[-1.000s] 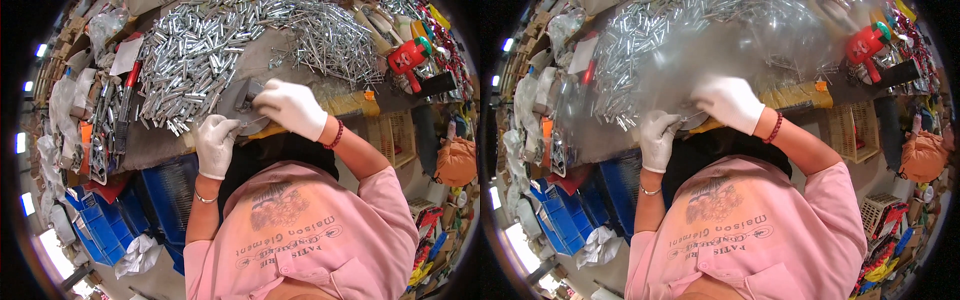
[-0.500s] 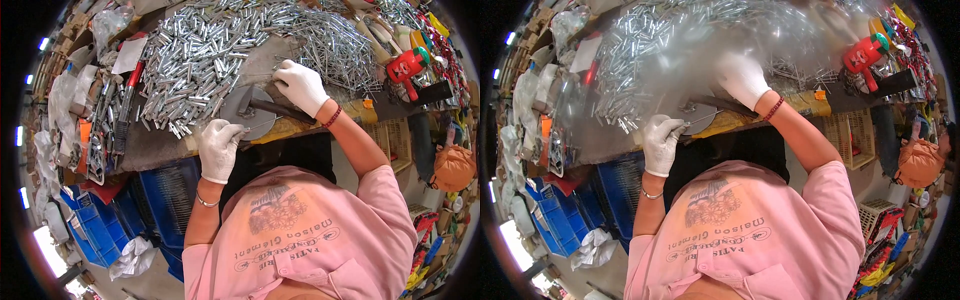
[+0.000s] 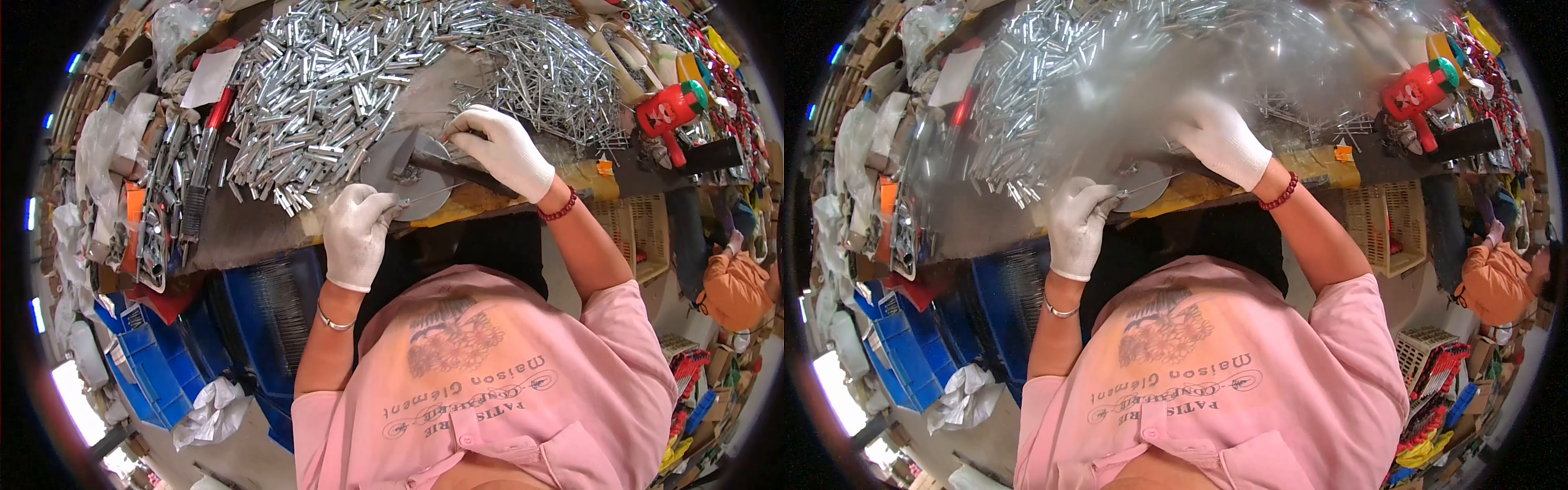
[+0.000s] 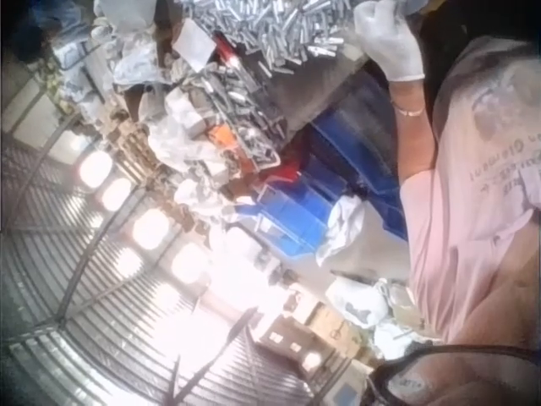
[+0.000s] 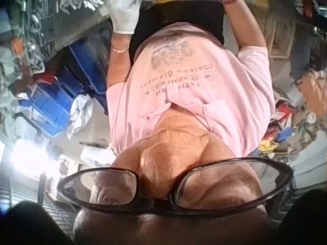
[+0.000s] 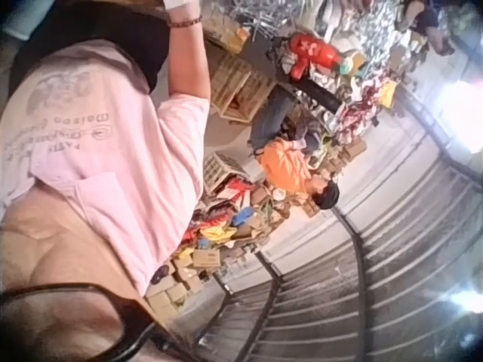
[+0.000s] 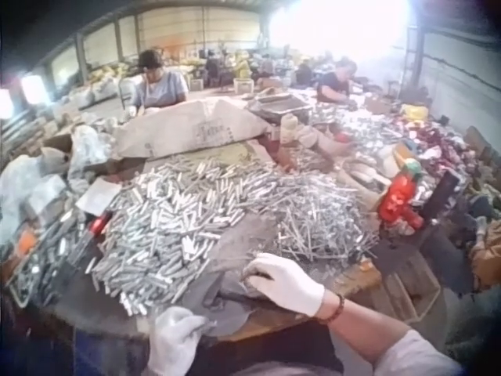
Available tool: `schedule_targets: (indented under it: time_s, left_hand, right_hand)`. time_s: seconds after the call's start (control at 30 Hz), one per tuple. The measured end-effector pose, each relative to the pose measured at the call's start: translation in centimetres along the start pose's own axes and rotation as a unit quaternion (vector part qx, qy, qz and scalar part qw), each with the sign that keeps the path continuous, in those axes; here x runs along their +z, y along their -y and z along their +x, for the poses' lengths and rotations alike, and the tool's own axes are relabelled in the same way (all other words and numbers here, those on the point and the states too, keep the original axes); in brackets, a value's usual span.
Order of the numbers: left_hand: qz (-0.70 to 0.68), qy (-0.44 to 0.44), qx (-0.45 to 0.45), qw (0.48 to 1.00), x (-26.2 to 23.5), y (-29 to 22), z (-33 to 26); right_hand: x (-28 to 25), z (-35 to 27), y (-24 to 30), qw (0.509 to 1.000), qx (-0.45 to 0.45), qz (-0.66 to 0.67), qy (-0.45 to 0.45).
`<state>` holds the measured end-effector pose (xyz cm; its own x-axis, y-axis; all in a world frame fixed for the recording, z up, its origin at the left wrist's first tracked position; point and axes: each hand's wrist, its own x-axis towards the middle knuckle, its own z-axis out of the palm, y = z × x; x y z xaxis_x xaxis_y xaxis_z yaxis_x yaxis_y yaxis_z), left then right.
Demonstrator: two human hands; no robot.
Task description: Assembling small metal pins into a circular base using a small hammer and sorting finished parts into containers.
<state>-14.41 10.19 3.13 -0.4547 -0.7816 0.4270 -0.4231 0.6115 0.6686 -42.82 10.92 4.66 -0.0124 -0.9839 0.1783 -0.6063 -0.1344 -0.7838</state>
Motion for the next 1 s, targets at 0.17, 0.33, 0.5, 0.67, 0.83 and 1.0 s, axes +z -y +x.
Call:
schedule_targets:
  time_s: [0.17, 0.33, 0.5, 0.67, 0.83, 1.0]
  left_hand:
    - [0.006, -0.001, 0.016, 1.0, 0.2, 0.5, 0.0]
    - [0.007, -0.001, 0.012, 1.0, 0.4, 0.6, -0.1]
    - [-0.005, -0.002, 0.001, 1.0, 0.5, 0.8, -0.4]
    - [-0.01, 0.002, -0.003, 1.0, 0.5, 0.9, -0.5]
    - [-0.02, 0.005, -0.01, 1.0, 0.6, 1.0, -0.6]
    - [-0.009, 0.003, -0.017, 1.0, 0.6, 1.0, -0.7]
  right_hand:
    - [1.9, -1.5, 3.2, 0.997, -0.067, -0.04, 0.028]
    - [4.0, -2.8, 4.9, 0.982, -0.141, -0.112, 0.052]
    - [4.9, -2.8, 5.2, 0.978, -0.149, -0.128, 0.068]
    - [5.1, -2.5, 5.5, 0.956, -0.165, -0.219, 0.099]
    - [4.6, -2.8, 5.9, 0.944, -0.204, -0.246, 0.084]
    - [2.1, -3.3, 4.2, 0.944, -0.137, -0.3, 0.008]
